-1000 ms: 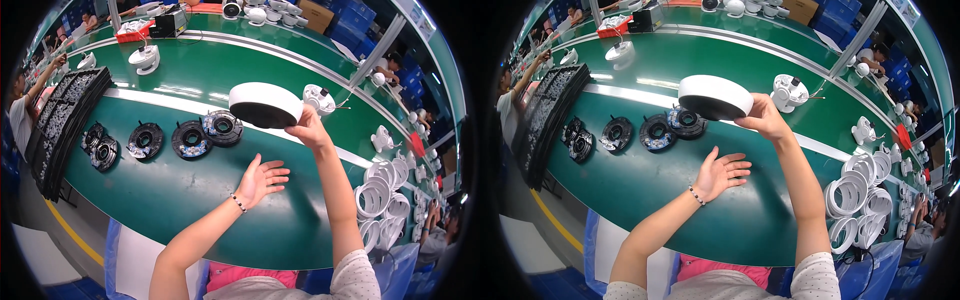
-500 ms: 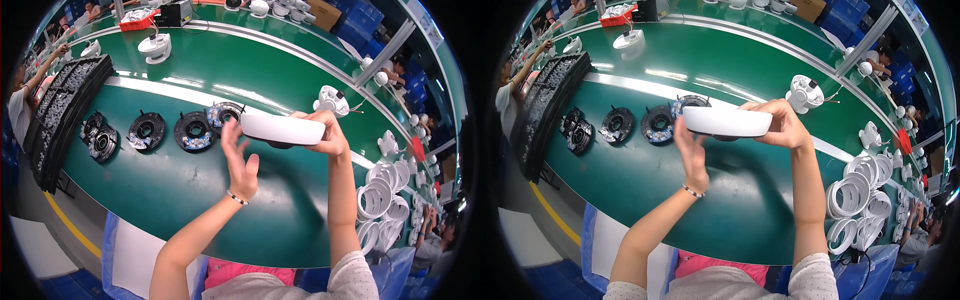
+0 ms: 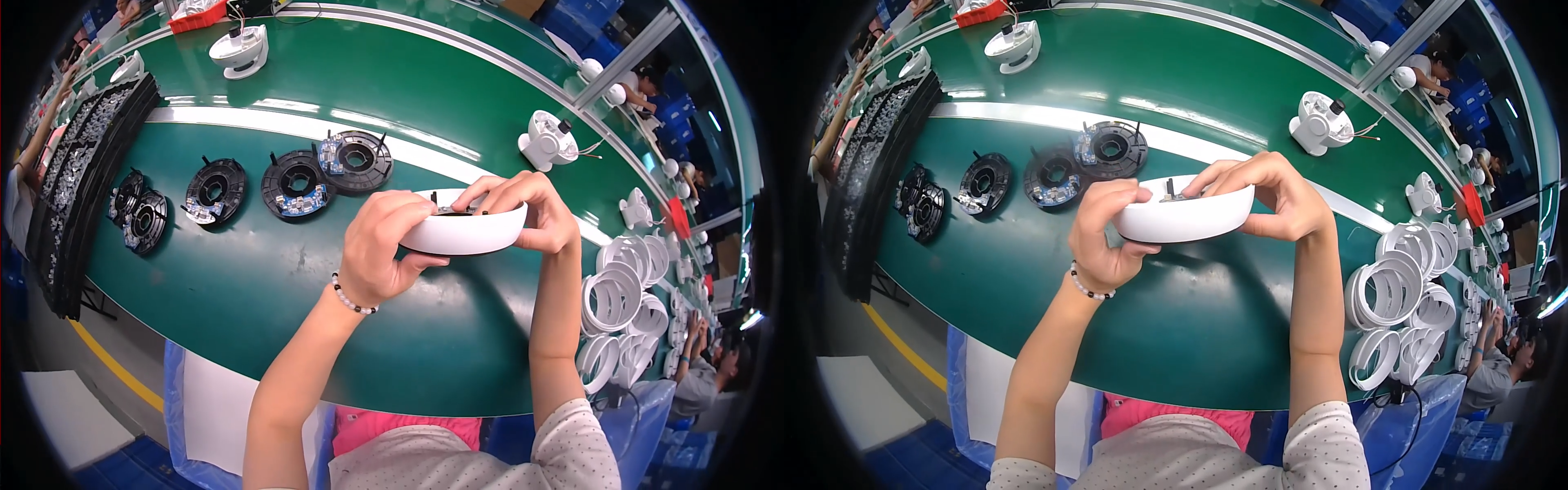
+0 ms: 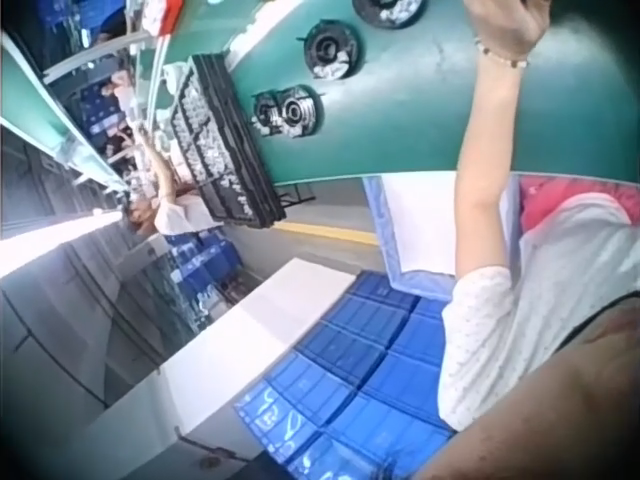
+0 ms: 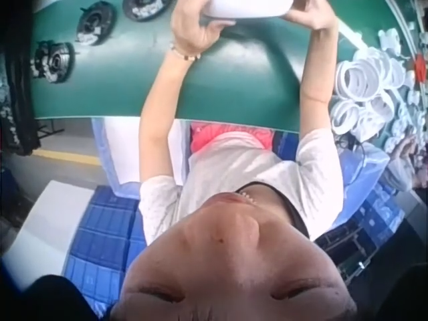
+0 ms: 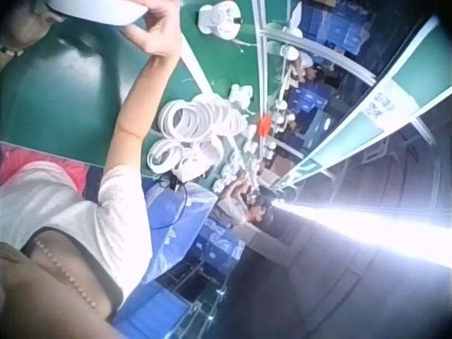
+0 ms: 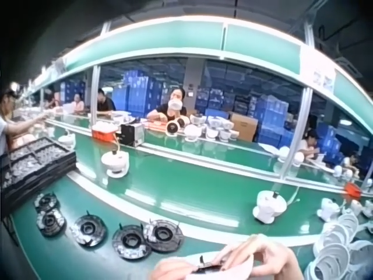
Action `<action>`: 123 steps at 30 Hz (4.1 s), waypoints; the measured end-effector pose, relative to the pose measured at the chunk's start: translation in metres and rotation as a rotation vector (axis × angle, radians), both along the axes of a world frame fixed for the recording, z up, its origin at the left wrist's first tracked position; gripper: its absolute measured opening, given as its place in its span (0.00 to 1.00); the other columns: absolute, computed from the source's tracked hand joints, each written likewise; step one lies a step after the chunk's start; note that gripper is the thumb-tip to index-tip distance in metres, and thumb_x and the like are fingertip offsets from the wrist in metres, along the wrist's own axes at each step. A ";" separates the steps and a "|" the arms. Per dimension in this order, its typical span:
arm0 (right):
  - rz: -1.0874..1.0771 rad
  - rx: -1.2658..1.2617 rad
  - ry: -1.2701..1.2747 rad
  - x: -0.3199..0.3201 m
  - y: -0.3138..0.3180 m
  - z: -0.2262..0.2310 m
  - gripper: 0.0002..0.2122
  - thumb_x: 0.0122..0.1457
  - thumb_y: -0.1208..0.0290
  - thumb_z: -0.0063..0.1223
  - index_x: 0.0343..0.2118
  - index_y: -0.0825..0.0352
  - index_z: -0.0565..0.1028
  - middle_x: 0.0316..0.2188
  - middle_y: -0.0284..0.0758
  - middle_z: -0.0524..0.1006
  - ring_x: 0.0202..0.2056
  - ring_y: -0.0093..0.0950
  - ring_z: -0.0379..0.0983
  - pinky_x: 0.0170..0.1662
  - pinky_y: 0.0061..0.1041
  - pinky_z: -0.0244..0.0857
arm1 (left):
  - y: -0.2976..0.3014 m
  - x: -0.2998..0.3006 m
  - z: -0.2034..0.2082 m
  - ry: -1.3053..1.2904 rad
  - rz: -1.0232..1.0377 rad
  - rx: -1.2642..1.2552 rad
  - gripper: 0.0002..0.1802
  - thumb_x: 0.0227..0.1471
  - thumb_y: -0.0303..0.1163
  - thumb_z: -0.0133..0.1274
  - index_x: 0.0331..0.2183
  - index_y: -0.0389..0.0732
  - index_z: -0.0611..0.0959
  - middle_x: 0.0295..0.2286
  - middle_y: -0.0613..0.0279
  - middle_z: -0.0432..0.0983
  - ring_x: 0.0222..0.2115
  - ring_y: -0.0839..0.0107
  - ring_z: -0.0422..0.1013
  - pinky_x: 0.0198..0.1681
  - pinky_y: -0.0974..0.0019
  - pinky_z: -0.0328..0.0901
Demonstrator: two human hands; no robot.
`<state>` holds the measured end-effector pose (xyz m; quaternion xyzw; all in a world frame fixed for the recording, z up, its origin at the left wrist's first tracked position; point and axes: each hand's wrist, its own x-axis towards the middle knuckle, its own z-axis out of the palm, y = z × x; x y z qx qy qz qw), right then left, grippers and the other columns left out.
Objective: Assembling internal electronic components into dome-shaped fixture housings on a factory production line.
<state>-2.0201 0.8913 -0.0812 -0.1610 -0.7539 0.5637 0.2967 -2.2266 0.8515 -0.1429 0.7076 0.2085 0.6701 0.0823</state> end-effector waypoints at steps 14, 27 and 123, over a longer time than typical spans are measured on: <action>-0.349 0.440 -0.326 -0.012 -0.028 0.013 0.19 0.30 0.70 0.66 0.29 0.67 0.74 0.26 0.36 0.75 0.29 0.27 0.70 0.32 0.23 0.62 | -0.005 0.010 -0.002 0.064 -0.036 -0.127 0.22 0.34 0.35 0.60 0.32 0.37 0.71 0.26 0.57 0.71 0.23 0.62 0.67 0.24 0.68 0.62; -0.258 -0.244 0.249 0.023 -0.016 -0.055 0.23 0.31 0.65 0.67 0.32 0.68 0.71 0.26 0.38 0.73 0.32 0.31 0.70 0.44 0.34 0.59 | -0.012 0.010 0.000 0.077 -0.101 -0.211 0.18 0.33 0.38 0.60 0.23 0.32 0.76 0.20 0.55 0.72 0.20 0.61 0.70 0.23 0.69 0.64; -0.965 0.612 -0.734 0.058 -0.147 -0.034 0.17 0.41 0.77 0.52 0.39 0.68 0.70 0.49 0.42 0.63 0.46 0.40 0.61 0.48 0.33 0.57 | -0.002 0.004 -0.031 -0.816 -0.740 -1.114 0.19 0.51 0.23 0.39 0.46 0.36 0.60 0.44 0.56 0.62 0.43 0.65 0.64 0.45 0.58 0.62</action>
